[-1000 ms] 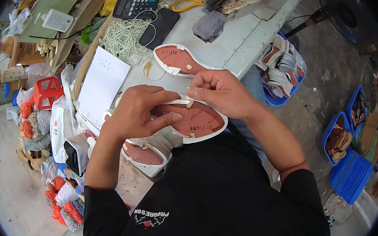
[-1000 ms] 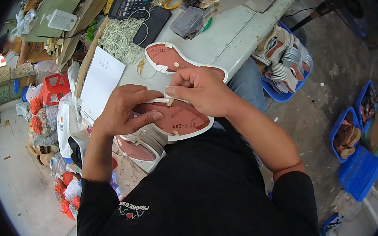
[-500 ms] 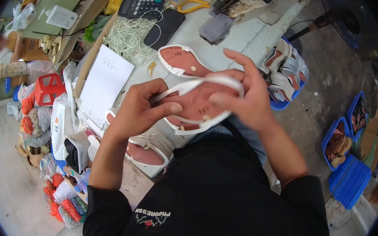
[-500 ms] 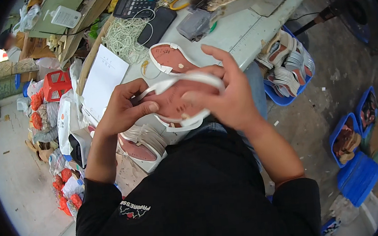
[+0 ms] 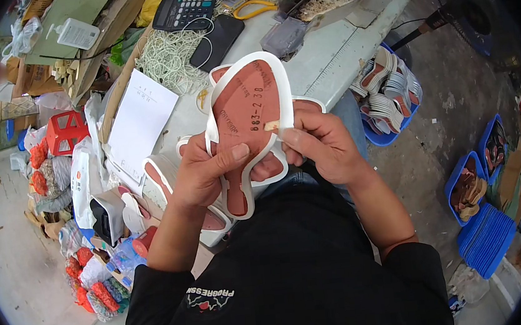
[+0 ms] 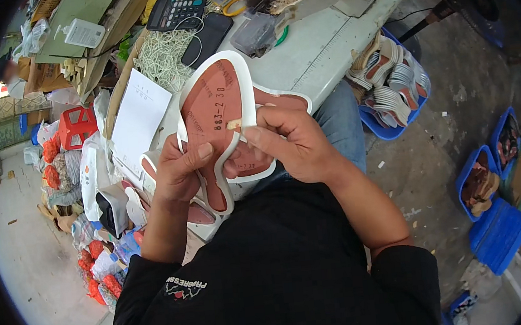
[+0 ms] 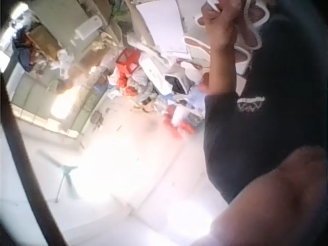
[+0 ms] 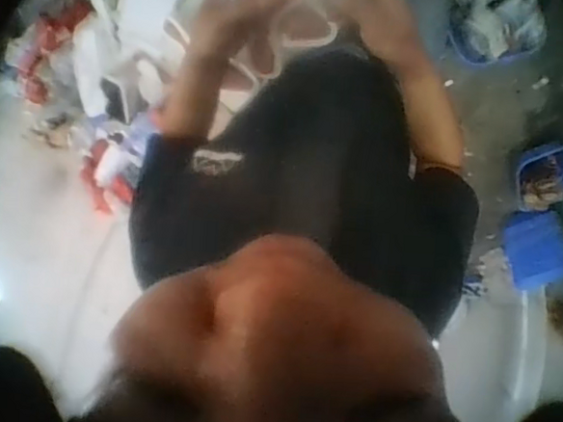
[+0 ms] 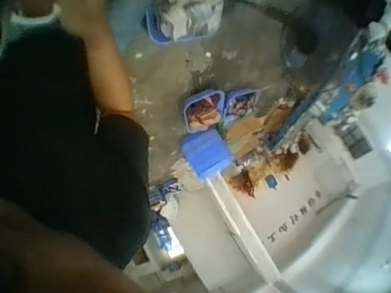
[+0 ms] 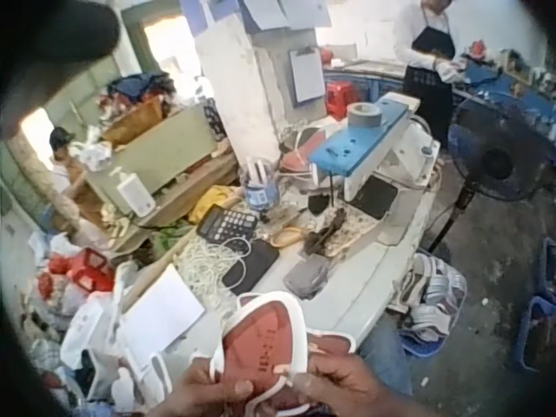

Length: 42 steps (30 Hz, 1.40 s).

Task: The person assembles white sandals by hand in a workshop setting. They pick up a sandal sole and a strap, align the strap with the sole, and press the components together to secure them. The person repeats this process for multiple sandals, handling them one at a time.

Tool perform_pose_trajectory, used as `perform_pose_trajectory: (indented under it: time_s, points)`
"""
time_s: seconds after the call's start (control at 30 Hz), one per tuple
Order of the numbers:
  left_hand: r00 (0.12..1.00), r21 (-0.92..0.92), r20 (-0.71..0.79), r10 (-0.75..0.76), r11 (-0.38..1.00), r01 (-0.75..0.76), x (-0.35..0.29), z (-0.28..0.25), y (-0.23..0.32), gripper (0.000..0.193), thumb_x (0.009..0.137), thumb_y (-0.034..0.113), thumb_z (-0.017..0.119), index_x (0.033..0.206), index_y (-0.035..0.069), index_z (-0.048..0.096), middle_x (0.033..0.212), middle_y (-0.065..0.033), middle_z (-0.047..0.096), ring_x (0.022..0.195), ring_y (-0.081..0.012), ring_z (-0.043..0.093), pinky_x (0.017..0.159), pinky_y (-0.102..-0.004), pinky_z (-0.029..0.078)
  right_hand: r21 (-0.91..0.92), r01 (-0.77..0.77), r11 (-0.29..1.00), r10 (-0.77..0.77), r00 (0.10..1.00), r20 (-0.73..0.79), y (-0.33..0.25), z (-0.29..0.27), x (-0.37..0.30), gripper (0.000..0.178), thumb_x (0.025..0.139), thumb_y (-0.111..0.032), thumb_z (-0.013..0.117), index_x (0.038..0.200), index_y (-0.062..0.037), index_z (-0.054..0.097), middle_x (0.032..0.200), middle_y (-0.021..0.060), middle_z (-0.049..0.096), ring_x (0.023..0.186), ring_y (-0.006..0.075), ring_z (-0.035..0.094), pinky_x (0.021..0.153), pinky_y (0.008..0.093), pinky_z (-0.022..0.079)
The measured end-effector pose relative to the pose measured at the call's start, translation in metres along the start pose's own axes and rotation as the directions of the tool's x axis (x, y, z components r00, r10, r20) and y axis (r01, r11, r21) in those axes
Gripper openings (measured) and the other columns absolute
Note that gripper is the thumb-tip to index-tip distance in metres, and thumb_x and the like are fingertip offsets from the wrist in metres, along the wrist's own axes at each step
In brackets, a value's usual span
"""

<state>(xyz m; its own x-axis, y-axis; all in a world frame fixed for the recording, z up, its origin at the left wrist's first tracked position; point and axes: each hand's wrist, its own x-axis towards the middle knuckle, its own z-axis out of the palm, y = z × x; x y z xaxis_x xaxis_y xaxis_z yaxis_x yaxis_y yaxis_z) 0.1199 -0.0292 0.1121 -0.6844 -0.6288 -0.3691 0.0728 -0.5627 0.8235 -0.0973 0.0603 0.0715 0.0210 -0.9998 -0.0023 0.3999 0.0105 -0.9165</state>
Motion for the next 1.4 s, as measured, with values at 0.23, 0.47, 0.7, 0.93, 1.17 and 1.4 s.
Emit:
perform_pose_trajectory:
  time_s: [0.23, 0.47, 0.7, 0.93, 1.17, 1.4]
  points:
    - [0.93, 0.681, 0.053, 0.364, 0.668, -0.301, -0.012, 0.026, 0.007, 0.017, 0.097, 0.01, 0.074, 0.109, -0.002, 0.073, 0.095, -0.0074, 0.078, 0.078, -0.0147, 0.073, 0.066, -0.0298, 0.055, -0.642, 0.41, 0.648, -0.397, 0.901, 0.174, -0.027, -0.005, 0.006, 0.014, 0.09, -0.011, 0.072, 0.083, -0.0029, 0.062, 0.063, 0.0058, 0.056, 0.056, 0.0163, 0.055, 0.059, 0.0313, 0.044]
    - [0.991, 0.342, -0.063, 0.115, 0.936, -0.087, -0.005, 0.024, 0.01, 0.024, 0.099, 0.011, 0.071, 0.116, -0.005, 0.068, 0.101, -0.0106, 0.077, 0.084, -0.0155, 0.073, 0.073, -0.0281, 0.057, -0.634, 0.26, 0.729, -0.269, 0.959, 0.084, -0.031, 0.018, 0.003, 0.017, 0.087, -0.012, 0.074, 0.081, -0.0042, 0.061, 0.065, 0.0055, 0.056, 0.054, 0.0156, 0.053, 0.059, 0.032, 0.045]
    - [0.994, 0.097, -0.071, 0.08, 0.993, -0.073, 0.001, 0.002, -0.005, 0.031, 0.099, 0.009, 0.07, 0.126, -0.006, 0.066, 0.109, -0.012, 0.076, 0.092, -0.0157, 0.073, 0.08, -0.0285, 0.059, 0.142, 0.045, 0.989, -0.016, 0.979, -0.203, -0.014, -0.003, -0.01, 0.015, 0.099, -0.016, 0.072, 0.104, -0.0039, 0.065, 0.09, -0.0065, 0.06, 0.079, 0.002, 0.053, 0.069, 0.0215, 0.043]
    - [0.999, 0.186, -0.031, 0.043, 0.982, -0.037, -0.007, 0.007, -0.006, 0.039, 0.098, 0.009, 0.071, 0.132, -0.007, 0.061, 0.119, -0.014, 0.073, 0.103, -0.0195, 0.072, 0.09, -0.0332, 0.059, -0.235, -0.05, 0.971, 0.021, 0.992, -0.125, 0.0, -0.005, -0.002, 0.018, 0.103, -0.018, 0.067, 0.105, -0.0006, 0.065, 0.089, 0.0004, 0.067, 0.077, 0.0053, 0.061, 0.071, 0.0228, 0.049]
    - [0.998, -0.185, 0.004, 0.059, 0.981, -0.057, -0.018, 0.011, -0.021, 0.041, 0.099, 0.01, 0.068, 0.135, -0.007, 0.057, 0.122, -0.0168, 0.072, 0.104, -0.0238, 0.073, 0.088, -0.0353, 0.06, 0.443, -0.008, 0.896, 0.033, 0.998, -0.047, 0.008, 0.015, -0.009, 0.02, 0.107, -0.016, 0.06, 0.111, 0.0028, 0.065, 0.097, 0.0026, 0.071, 0.086, 0.0079, 0.066, 0.08, 0.0247, 0.054]
    - [0.984, 0.122, 0.159, -0.078, 0.991, 0.059, -0.012, 0.039, -0.023, 0.038, 0.099, 0.013, 0.07, 0.132, -0.004, 0.062, 0.113, -0.0151, 0.075, 0.09, -0.021, 0.074, 0.076, -0.0347, 0.061, 0.161, 0.014, 0.987, 0.01, 0.99, -0.143, -0.023, -0.003, -0.042, 0.022, 0.103, -0.014, 0.067, 0.119, 0.0019, 0.069, 0.1, 0.002, 0.073, 0.085, 0.0072, 0.065, 0.076, 0.0237, 0.053]
